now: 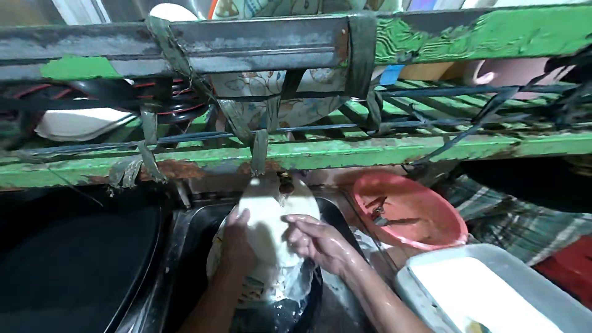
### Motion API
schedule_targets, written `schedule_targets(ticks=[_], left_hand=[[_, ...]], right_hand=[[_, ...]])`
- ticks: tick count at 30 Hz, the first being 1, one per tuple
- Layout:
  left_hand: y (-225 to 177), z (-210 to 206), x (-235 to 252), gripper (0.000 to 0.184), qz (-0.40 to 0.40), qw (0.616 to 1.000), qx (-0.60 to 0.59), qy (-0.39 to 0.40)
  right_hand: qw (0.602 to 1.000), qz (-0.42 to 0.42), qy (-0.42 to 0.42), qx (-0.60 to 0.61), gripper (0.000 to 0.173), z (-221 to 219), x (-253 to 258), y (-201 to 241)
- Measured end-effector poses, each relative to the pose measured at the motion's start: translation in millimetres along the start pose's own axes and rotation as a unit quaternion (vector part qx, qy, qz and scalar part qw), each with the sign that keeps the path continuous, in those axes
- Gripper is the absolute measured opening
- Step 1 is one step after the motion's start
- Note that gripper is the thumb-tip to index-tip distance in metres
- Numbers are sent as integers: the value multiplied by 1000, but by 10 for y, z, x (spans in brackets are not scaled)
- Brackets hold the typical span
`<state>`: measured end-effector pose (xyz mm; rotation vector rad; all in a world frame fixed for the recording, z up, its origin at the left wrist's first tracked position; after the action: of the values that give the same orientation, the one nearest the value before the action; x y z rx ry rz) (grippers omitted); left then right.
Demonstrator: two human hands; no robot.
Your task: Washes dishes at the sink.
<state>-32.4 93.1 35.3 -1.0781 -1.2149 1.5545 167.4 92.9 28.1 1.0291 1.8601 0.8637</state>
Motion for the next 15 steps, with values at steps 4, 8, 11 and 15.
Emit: schedule_targets(ticks=[4,8,11,15], left_hand=[[-456,659,-375,44,-156,981,-101,-58],[-1083,904,-1181,35,-245,929,257,-106],[-1287,787,-1655,23,-429,758,477,-116],[-1223,1124,-1633,24,-464,682,530,-196]], right_hand=[[969,-29,-176,-173,23,649,-1,-89],[902,-33,-166,-397,42,603,343,-183],[834,-30,-160,-528,53,487,593,-197],[816,-47,-155,-555,43,503,772,-200]])
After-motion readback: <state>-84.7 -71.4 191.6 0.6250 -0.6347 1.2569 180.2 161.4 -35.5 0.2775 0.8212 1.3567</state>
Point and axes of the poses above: each hand's wrist, its own x-axis towards the middle knuckle, its own z-axis out of the back of the hand, y = z × x, the point moved 9 cm from there along x, towards the middle knuckle, and after that the axes turned 2 degrees about y, right-handed, at the moved point
